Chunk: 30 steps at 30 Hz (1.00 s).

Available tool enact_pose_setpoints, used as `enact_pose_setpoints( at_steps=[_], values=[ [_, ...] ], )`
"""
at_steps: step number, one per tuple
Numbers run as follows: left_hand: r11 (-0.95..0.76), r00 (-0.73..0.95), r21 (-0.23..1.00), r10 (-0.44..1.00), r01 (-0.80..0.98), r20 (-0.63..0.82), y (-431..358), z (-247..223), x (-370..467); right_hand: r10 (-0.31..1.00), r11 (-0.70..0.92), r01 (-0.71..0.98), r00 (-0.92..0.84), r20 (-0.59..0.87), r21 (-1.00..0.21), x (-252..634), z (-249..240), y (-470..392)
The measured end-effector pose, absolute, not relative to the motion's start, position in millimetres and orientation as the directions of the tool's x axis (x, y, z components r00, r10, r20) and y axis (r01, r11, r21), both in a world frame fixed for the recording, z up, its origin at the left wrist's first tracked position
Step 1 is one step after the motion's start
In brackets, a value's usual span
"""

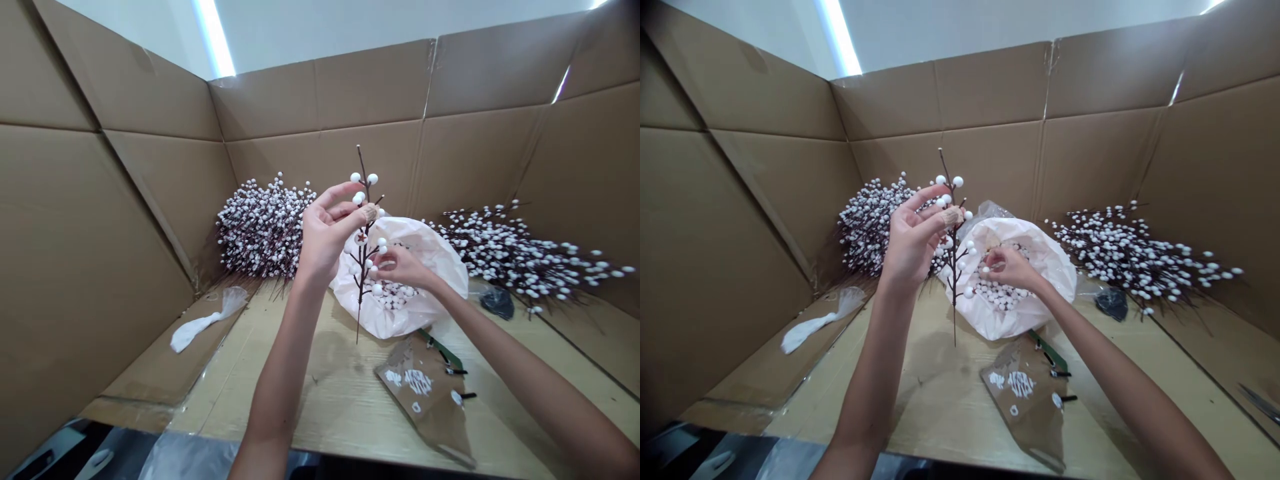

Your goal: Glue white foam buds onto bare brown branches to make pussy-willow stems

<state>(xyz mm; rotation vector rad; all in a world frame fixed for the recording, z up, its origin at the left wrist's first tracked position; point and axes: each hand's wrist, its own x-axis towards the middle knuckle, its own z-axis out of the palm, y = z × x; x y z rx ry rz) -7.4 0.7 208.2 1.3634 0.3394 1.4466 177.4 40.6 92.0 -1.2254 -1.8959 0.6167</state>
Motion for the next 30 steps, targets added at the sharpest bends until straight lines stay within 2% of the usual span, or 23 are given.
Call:
enact_pose_setpoints(
  at_steps=[4, 12, 22, 30],
  values=[
    [-0.406, 0.232, 0.787, 0.802, -0.465, 0.551, -1.8, 207.6, -4.8, 0.884, 0.466, 0.228, -0.173, 0.435, -0.855, 183.6, 129.0, 5.5],
    [-0.457, 0.255, 0.799, 0.78, -0.39, 0.571, -15.0, 206.0, 2.0, 0.818, 0.575, -0.015, 0.013, 0.575, -0.818, 183.5, 171.8, -40.4],
    [-0.46, 0.286, 0.801, 0.765, -0.383, 0.577, -22.3, 201.5, 12.2, 0.702, 0.704, 0.018, 0.136, 0.699, -0.71, 174.1, 185.2, -55.3],
    [-0.446, 0.31, 0.807, 0.761, -0.387, 0.57, -24.0, 198.2, 17.9, 0.666, 0.744, -0.063, 0.15, 0.731, -0.665, 159.3, 184.2, -59.8]
  ],
)
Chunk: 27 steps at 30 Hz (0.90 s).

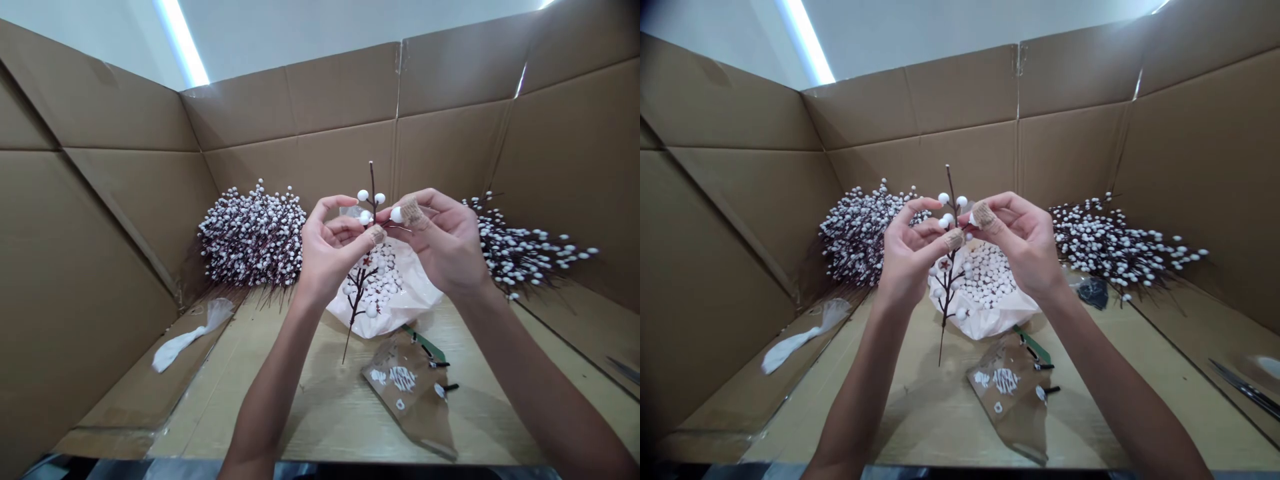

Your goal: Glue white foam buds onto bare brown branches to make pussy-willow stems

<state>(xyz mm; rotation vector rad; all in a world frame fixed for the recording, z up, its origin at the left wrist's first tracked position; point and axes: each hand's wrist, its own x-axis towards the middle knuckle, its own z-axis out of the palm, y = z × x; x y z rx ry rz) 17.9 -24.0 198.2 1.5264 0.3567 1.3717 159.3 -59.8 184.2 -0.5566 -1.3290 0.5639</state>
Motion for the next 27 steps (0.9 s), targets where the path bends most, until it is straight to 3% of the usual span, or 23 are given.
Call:
enact_pose_setpoints(
  at_steps=[7, 19, 27],
  values=[
    [-0.451, 0.291, 0.806, 0.769, -0.384, 0.569, -26.8, 198.6, 17.9, 0.658, 0.746, 0.004, 0.144, 0.739, -0.665, 161.7, 182.4, -58.3],
    [-0.528, 0.268, 0.805, 0.761, -0.272, 0.59, -30.0, 201.7, 17.6, 0.618, 0.785, -0.096, 0.174, 0.766, -0.611, 160.5, 176.1, -49.9],
    [-0.519, 0.237, 0.804, 0.775, -0.291, 0.586, -27.2, 198.3, 19.6, 0.625, 0.78, -0.097, 0.183, 0.759, -0.619, 160.9, 175.2, -48.6]
  ],
)
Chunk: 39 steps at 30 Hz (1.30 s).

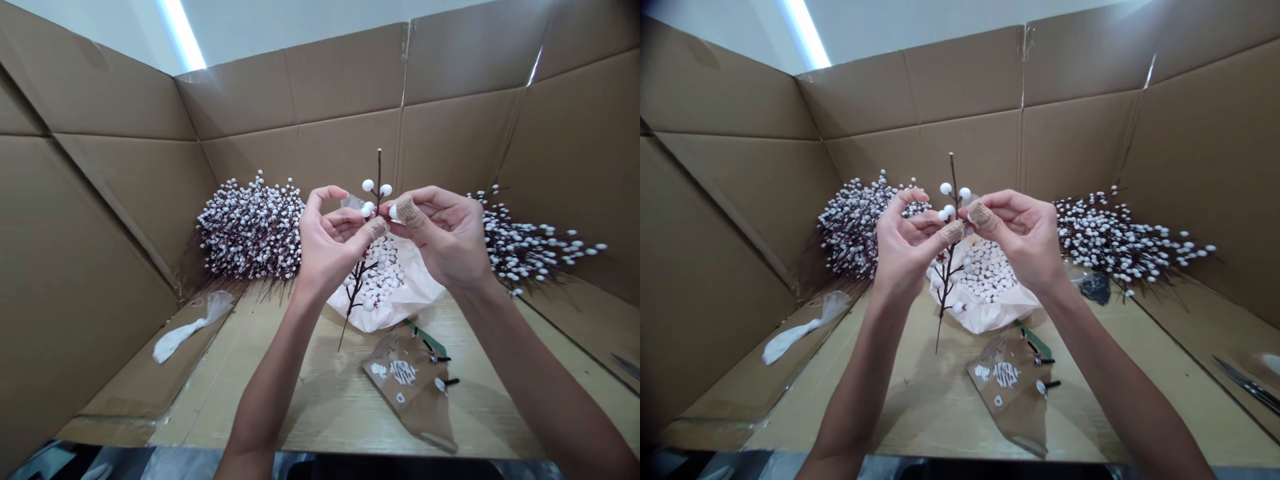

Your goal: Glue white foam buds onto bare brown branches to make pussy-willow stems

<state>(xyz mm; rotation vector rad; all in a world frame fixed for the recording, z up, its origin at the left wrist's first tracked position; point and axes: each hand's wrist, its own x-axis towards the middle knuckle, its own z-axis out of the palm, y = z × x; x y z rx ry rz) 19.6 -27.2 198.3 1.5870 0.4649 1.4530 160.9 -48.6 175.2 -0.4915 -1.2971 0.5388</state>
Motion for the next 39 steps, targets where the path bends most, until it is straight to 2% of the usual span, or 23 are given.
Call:
enact_pose_setpoints(
  at_steps=[17, 28, 33, 39],
  values=[
    [-0.538, 0.196, 0.792, 0.776, -0.288, 0.599, -29.0, 198.4, 21.4, 0.653, 0.754, -0.092, 0.215, 0.726, -0.65, 157.1, 171.0, -42.2],
    [-0.471, 0.501, 0.872, 0.727, -0.133, 0.469, -6.4, 207.3, -6.6, 0.722, 0.691, -0.126, 0.168, 0.671, -0.712, 165.8, 174.5, -42.6],
    [-0.484, 0.376, 0.837, 0.748, -0.256, 0.547, 0.8, 206.3, -5.6, 0.758, 0.65, -0.079, 0.122, 0.64, -0.755, 158.2, 172.3, -44.8],
    [-0.374, 0.251, 0.821, 0.825, -0.431, 0.507, 2.1, 199.7, 7.1, 0.744, 0.666, -0.015, 0.097, 0.662, -0.746, 151.1, 168.7, -44.6]
  ],
)
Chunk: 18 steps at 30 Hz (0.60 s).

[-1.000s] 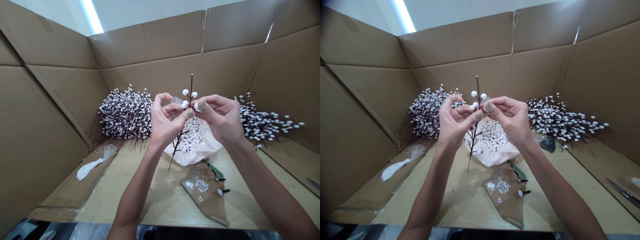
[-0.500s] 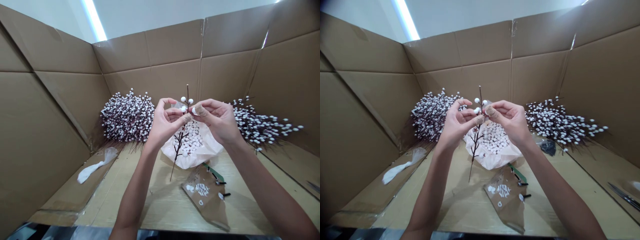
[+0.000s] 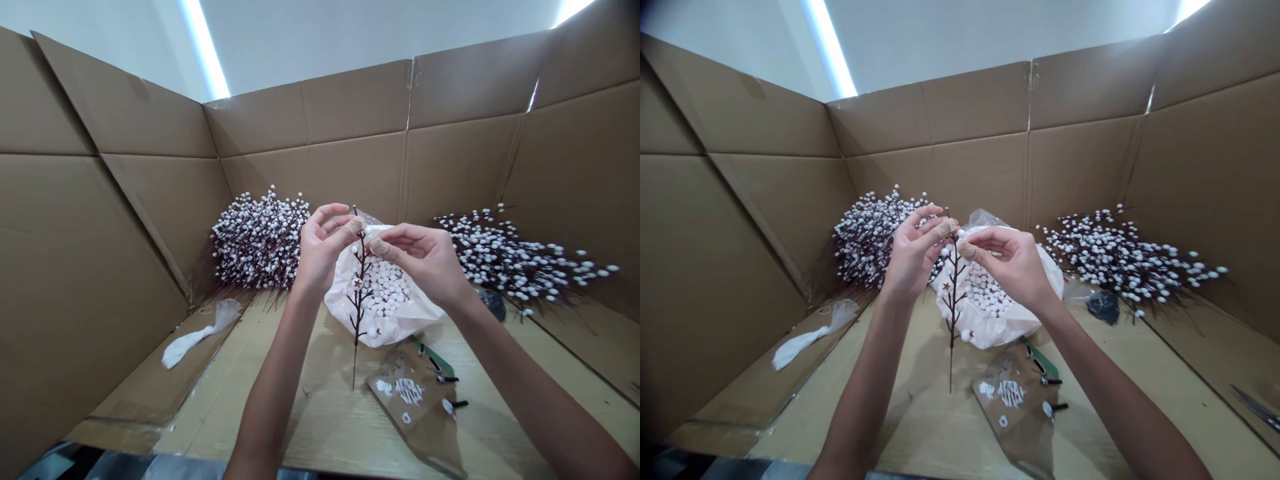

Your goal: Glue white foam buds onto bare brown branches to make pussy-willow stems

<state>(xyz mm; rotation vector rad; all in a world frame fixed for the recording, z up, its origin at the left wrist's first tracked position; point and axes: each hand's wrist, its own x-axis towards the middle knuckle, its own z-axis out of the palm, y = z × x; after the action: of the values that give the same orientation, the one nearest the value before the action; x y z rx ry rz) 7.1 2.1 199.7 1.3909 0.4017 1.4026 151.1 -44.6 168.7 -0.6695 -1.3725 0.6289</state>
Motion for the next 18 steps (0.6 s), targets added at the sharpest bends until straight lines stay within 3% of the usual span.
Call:
enact_pose_setpoints(
  at_steps=[8, 14, 16, 18],
  values=[
    [-0.293, 0.271, 0.807, 0.837, -0.513, 0.476, 5.8, 199.4, 5.5, 0.713, 0.694, 0.055, 0.083, 0.696, -0.718, 152.5, 172.0, -48.5],
    [-0.306, 0.247, 0.781, 0.831, -0.544, 0.498, 1.1, 206.2, -1.0, 0.647, 0.724, 0.155, 0.185, 0.74, -0.672, 173.3, 172.9, -39.5],
    [-0.312, 0.243, 0.776, 0.829, -0.547, 0.504, -1.6, 208.9, -3.6, 0.715, 0.66, 0.233, 0.098, 0.693, -0.714, 178.1, 158.0, -20.6],
    [-0.315, 0.239, 0.776, 0.829, -0.547, 0.505, -3.9, 210.9, -6.0, 0.836, 0.522, 0.423, -0.085, 0.542, -0.74, 179.0, 134.9, 3.5]
  ],
)
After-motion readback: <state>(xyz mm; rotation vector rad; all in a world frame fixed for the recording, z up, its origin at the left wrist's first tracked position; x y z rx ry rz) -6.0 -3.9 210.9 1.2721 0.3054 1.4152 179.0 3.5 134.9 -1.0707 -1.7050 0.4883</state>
